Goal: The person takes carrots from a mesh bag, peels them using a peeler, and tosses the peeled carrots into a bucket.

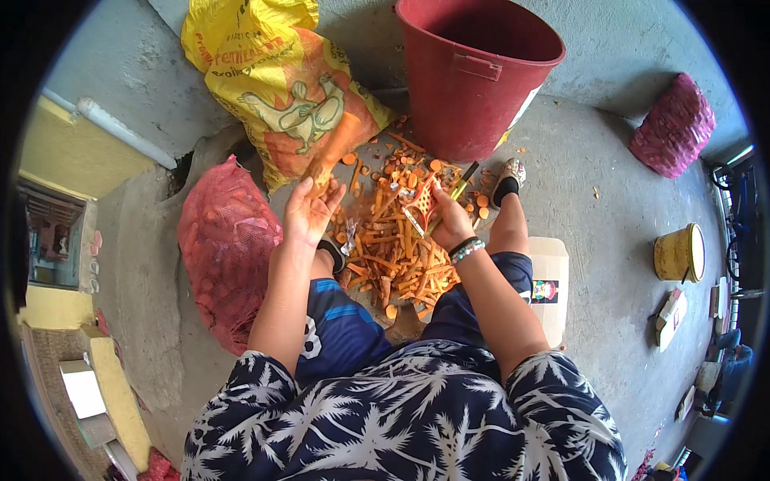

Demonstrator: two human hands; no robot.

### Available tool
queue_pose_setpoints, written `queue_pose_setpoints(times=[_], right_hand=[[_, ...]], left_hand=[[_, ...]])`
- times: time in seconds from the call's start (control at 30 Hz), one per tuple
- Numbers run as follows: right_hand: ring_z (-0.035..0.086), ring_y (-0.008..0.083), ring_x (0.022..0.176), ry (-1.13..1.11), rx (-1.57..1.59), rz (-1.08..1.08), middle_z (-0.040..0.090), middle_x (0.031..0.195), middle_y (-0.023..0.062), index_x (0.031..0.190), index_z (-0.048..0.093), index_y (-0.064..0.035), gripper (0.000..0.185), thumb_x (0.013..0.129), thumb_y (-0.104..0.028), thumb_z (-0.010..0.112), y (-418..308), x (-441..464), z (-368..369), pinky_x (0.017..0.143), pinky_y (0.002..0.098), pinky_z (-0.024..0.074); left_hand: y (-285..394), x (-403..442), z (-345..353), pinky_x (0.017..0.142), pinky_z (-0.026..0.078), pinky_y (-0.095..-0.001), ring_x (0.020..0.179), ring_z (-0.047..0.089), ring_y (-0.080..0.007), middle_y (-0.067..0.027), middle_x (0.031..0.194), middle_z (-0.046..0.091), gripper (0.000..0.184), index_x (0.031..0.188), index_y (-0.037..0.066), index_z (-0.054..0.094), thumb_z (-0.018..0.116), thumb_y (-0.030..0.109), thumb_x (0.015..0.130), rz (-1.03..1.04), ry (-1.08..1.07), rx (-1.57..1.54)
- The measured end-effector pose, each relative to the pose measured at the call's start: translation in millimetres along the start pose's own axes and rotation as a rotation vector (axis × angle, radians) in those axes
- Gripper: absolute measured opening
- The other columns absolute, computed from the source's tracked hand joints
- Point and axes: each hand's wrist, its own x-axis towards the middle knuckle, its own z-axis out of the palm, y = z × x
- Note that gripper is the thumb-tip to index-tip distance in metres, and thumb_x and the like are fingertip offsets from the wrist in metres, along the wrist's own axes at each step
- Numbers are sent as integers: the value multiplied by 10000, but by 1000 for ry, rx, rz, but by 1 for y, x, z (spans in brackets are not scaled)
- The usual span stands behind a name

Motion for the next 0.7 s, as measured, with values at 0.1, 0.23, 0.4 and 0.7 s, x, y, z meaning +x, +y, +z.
queue_pose_setpoints(times=[0.1, 0.23, 0.4, 0.7], right_hand=[[611, 149, 794, -11, -21, 29, 618, 900, 34, 1018, 556, -100, 180, 929, -217, 453, 9, 12, -23, 711, 309, 540], [557, 113, 660, -89, -78, 4, 590, 813, 11, 977, 557, -89, 169, 926, -222, 467, 7, 21, -21, 608, 291, 501], [503, 109, 583, -31, -37, -160, 563, 766, 31, 932, 528, -49, 69, 872, -80, 540, -1, -8, 32, 495, 234, 400], [559, 96, 557, -45, -395, -608, 605, 782, 48, 966, 483, -44, 189, 825, -51, 607, 2, -10, 64, 453, 207, 421]], left_hand=[[0, -1, 9, 937, 447, -433, 953, 580, -255, -152, 1019, 588, 349, 1089, -31, 496, 606, 111, 789, -137, -61, 161], [-3, -3, 21, 936, 432, -465, 1011, 557, -334, -221, 1088, 552, 411, 1165, -98, 422, 467, 146, 837, -220, -173, 107], [-5, -5, 21, 844, 487, -465, 985, 563, -338, -223, 1079, 543, 464, 1175, -82, 410, 427, 273, 876, -231, -278, -95], [-21, -2, 31, 758, 509, -371, 915, 562, -197, -61, 992, 538, 617, 1129, 85, 448, 569, 563, 758, -134, 152, 379]])
